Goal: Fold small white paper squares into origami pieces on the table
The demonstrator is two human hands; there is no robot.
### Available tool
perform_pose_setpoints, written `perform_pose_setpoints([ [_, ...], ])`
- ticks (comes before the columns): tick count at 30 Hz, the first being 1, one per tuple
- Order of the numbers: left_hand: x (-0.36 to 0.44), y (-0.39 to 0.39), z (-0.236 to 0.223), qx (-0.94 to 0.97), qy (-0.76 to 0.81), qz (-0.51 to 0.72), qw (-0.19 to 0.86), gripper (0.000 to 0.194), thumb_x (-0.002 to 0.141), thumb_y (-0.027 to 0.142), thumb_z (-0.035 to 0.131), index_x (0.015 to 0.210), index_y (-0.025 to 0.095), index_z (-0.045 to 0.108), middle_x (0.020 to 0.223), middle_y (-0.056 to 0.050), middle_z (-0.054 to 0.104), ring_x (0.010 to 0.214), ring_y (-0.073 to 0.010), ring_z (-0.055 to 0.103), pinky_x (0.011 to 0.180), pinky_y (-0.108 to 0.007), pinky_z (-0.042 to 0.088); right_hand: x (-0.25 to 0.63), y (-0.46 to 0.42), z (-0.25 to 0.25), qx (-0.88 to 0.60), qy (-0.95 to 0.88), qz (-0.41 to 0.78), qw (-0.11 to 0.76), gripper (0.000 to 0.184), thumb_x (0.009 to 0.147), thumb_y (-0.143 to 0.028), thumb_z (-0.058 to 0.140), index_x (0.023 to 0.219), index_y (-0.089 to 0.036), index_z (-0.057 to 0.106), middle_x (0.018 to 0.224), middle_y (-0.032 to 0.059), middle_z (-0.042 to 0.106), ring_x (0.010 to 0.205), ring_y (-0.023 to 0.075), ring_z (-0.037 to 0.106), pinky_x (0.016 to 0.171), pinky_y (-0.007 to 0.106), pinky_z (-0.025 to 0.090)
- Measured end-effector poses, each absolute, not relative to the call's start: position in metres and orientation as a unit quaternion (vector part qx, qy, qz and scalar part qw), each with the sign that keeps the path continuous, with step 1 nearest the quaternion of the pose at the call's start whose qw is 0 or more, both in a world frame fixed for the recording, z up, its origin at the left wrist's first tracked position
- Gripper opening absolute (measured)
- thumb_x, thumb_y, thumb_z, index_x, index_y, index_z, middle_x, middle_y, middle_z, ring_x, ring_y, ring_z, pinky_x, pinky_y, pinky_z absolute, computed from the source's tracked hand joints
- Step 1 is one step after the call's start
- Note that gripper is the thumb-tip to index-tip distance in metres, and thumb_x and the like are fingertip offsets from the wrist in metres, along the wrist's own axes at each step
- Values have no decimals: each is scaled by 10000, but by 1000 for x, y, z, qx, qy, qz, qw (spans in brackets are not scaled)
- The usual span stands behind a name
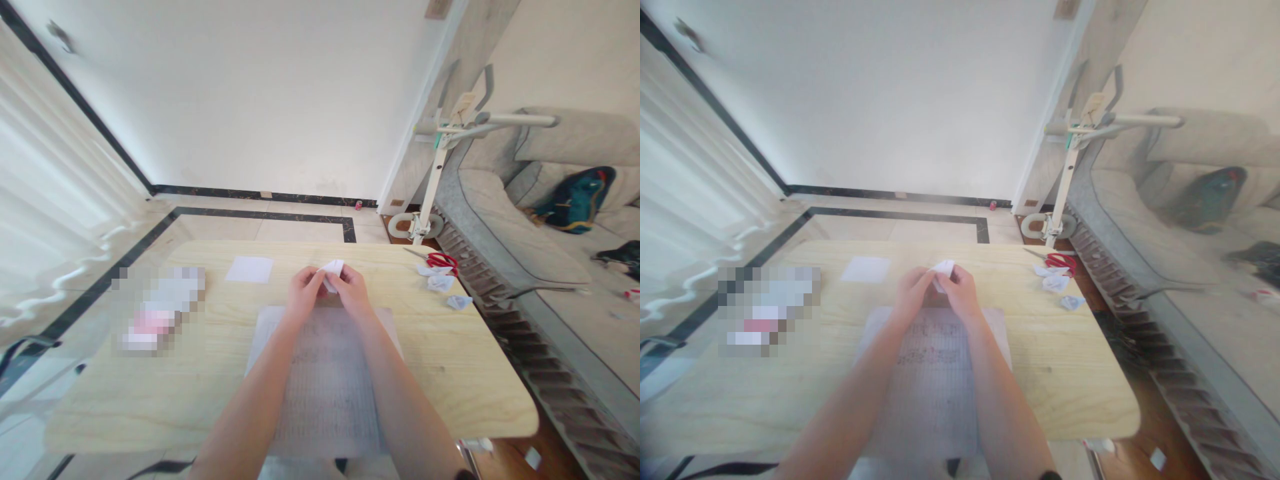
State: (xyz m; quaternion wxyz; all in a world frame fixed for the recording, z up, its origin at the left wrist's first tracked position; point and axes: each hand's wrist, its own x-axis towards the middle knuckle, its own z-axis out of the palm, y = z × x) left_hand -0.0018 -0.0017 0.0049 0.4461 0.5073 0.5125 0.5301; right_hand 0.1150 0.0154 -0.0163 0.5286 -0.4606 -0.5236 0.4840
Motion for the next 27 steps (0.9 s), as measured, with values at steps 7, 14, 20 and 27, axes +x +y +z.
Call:
perform_pose_setpoints([
  [7, -2, -4, 7, 494, 535, 534, 429, 242, 774, 301, 522, 578, 164, 557, 475, 3, 541, 465, -117, 508, 489, -231, 383, 113, 11, -14, -504, -575, 401, 505, 189, 736, -337, 566, 832, -190, 636, 738, 30, 624, 678, 172, 532, 597, 273, 409],
  [14, -2, -1, 0, 557, 506, 534, 386, 263, 810, 349, 502, 703, 151, 638, 620, -21, 599, 590, -128, 542, 574, -236, 403, 116, 16, -17, -475, -471, 510, 540, 207, 674, -370, 635, 732, -172, 622, 640, 5, 585, 568, 131, 495, 524, 251, 373],
  [20, -2, 0, -5, 580, 522, 535, 324, 238, 807, 338, 516, 791, 164, 678, 770, -54, 659, 718, -157, 577, 678, -262, 425, 114, 16, -16, -471, -419, 562, 536, 229, 635, -388, 661, 679, -168, 615, 610, -2, 583, 535, 119, 482, 490, 239, 347],
  [27, 0, 0, 2, 473, 538, 554, 424, 203, 734, 318, 582, 756, 134, 665, 667, -49, 641, 598, -142, 565, 555, -243, 442, 113, 13, -12, -438, -450, 558, 542, 240, 640, -317, 657, 823, -164, 630, 706, 12, 623, 592, 124, 513, 544, 244, 376],
])
